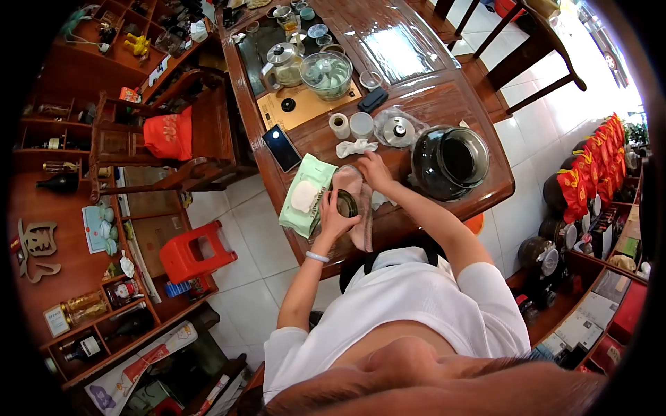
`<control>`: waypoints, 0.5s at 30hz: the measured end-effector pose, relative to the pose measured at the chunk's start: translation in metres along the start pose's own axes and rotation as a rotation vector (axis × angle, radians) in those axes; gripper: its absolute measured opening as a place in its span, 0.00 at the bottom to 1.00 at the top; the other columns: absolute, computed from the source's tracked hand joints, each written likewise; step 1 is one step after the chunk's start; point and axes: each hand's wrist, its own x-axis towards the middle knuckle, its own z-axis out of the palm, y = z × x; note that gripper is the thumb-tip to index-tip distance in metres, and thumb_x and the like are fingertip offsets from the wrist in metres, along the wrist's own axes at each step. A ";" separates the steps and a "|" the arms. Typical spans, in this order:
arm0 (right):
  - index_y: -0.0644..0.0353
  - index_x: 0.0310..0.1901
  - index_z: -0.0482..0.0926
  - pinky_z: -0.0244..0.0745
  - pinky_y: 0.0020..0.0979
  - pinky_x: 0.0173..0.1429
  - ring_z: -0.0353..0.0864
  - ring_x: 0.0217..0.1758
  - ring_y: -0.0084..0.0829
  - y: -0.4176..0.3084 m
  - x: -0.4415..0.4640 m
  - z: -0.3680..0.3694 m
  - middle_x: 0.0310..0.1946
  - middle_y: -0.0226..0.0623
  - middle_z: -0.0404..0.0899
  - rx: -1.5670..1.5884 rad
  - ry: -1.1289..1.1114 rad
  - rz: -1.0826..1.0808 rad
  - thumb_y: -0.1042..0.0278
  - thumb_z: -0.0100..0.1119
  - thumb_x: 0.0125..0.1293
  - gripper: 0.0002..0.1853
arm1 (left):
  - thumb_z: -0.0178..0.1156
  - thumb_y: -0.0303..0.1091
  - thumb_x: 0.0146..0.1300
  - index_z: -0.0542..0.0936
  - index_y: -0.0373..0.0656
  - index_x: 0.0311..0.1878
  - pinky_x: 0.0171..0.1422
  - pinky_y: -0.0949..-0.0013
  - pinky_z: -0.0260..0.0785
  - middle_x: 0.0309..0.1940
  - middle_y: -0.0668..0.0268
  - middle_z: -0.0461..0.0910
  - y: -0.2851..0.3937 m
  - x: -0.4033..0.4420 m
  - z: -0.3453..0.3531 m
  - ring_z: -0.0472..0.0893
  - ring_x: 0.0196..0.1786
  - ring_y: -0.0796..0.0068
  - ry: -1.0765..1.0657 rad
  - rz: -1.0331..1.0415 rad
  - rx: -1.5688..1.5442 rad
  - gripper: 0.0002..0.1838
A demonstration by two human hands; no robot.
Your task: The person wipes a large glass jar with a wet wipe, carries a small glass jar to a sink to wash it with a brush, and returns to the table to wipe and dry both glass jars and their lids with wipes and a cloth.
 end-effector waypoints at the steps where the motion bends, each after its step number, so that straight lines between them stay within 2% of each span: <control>1: 0.62 0.39 0.73 0.64 0.38 0.53 0.65 0.52 0.47 -0.002 0.015 0.004 0.53 0.48 0.63 -0.071 -0.003 0.050 0.74 0.54 0.49 0.12 | 0.68 0.44 0.29 0.58 0.43 0.60 0.61 0.57 0.53 0.55 0.52 0.58 -0.002 0.001 -0.004 0.59 0.57 0.50 0.018 0.022 -0.052 0.50; 3: 0.62 0.40 0.73 0.64 0.38 0.53 0.65 0.51 0.47 0.007 0.036 0.013 0.52 0.49 0.63 -0.136 -0.011 0.099 0.74 0.54 0.49 0.13 | 0.69 0.43 0.30 0.58 0.41 0.60 0.61 0.60 0.53 0.56 0.52 0.58 -0.006 0.001 -0.009 0.59 0.59 0.54 0.029 0.013 -0.166 0.49; 5: 0.60 0.41 0.72 0.65 0.39 0.51 0.67 0.49 0.45 0.028 0.043 0.028 0.47 0.47 0.68 -0.188 0.010 -0.009 0.74 0.52 0.50 0.14 | 0.66 0.40 0.36 0.55 0.38 0.62 0.63 0.65 0.51 0.59 0.53 0.57 -0.010 0.000 -0.014 0.58 0.62 0.62 -0.006 -0.014 -0.387 0.47; 6: 0.60 0.41 0.72 0.65 0.39 0.51 0.67 0.49 0.45 0.034 0.044 0.030 0.47 0.47 0.68 -0.183 0.005 -0.009 0.74 0.52 0.50 0.14 | 0.66 0.40 0.36 0.55 0.38 0.62 0.63 0.65 0.51 0.59 0.53 0.57 -0.011 0.001 -0.015 0.58 0.62 0.62 -0.005 -0.022 -0.385 0.47; 8: 0.57 0.42 0.71 0.66 0.40 0.50 0.69 0.47 0.43 0.030 0.044 0.021 0.41 0.44 0.71 -0.255 -0.221 0.245 0.74 0.52 0.49 0.16 | 0.63 0.37 0.40 0.55 0.38 0.62 0.62 0.68 0.52 0.58 0.57 0.59 -0.007 0.002 -0.016 0.59 0.60 0.65 -0.086 -0.202 -0.880 0.44; 9: 0.56 0.37 0.73 0.66 0.40 0.47 0.70 0.44 0.39 0.029 0.038 0.020 0.35 0.39 0.72 -0.254 -0.140 0.234 0.73 0.53 0.48 0.12 | 0.59 0.36 0.44 0.54 0.38 0.63 0.62 0.69 0.51 0.58 0.59 0.59 -0.011 0.003 -0.014 0.59 0.60 0.68 -0.115 -0.228 -0.975 0.41; 10: 0.56 0.37 0.73 0.66 0.40 0.47 0.70 0.44 0.39 0.027 0.037 0.020 0.35 0.39 0.72 -0.255 -0.144 0.231 0.73 0.53 0.48 0.12 | 0.59 0.36 0.44 0.54 0.38 0.63 0.62 0.69 0.51 0.58 0.59 0.59 -0.020 0.005 -0.007 0.59 0.60 0.68 -0.112 -0.230 -0.977 0.41; 12: 0.57 0.32 0.75 0.65 0.37 0.45 0.70 0.41 0.39 0.023 0.035 0.017 0.35 0.37 0.72 -0.343 0.016 0.124 0.70 0.55 0.48 0.07 | 0.57 0.39 0.47 0.56 0.38 0.62 0.62 0.70 0.52 0.58 0.61 0.59 -0.038 0.009 0.008 0.59 0.60 0.71 -0.176 -0.227 -1.258 0.38; 13: 0.57 0.32 0.75 0.65 0.37 0.45 0.70 0.41 0.39 0.013 0.037 0.013 0.35 0.37 0.72 -0.344 0.014 0.122 0.70 0.55 0.48 0.07 | 0.57 0.39 0.47 0.56 0.38 0.62 0.62 0.70 0.52 0.58 0.61 0.59 -0.038 0.009 0.008 0.59 0.60 0.71 -0.174 -0.229 -1.260 0.38; 15: 0.59 0.27 0.74 0.64 0.35 0.43 0.69 0.39 0.38 -0.018 0.040 0.002 0.35 0.34 0.72 -0.150 0.345 0.100 0.69 0.56 0.48 0.05 | 0.51 0.45 0.50 0.62 0.40 0.57 0.56 0.62 0.63 0.54 0.59 0.66 -0.032 0.006 0.005 0.68 0.55 0.66 -0.140 -0.362 -1.419 0.32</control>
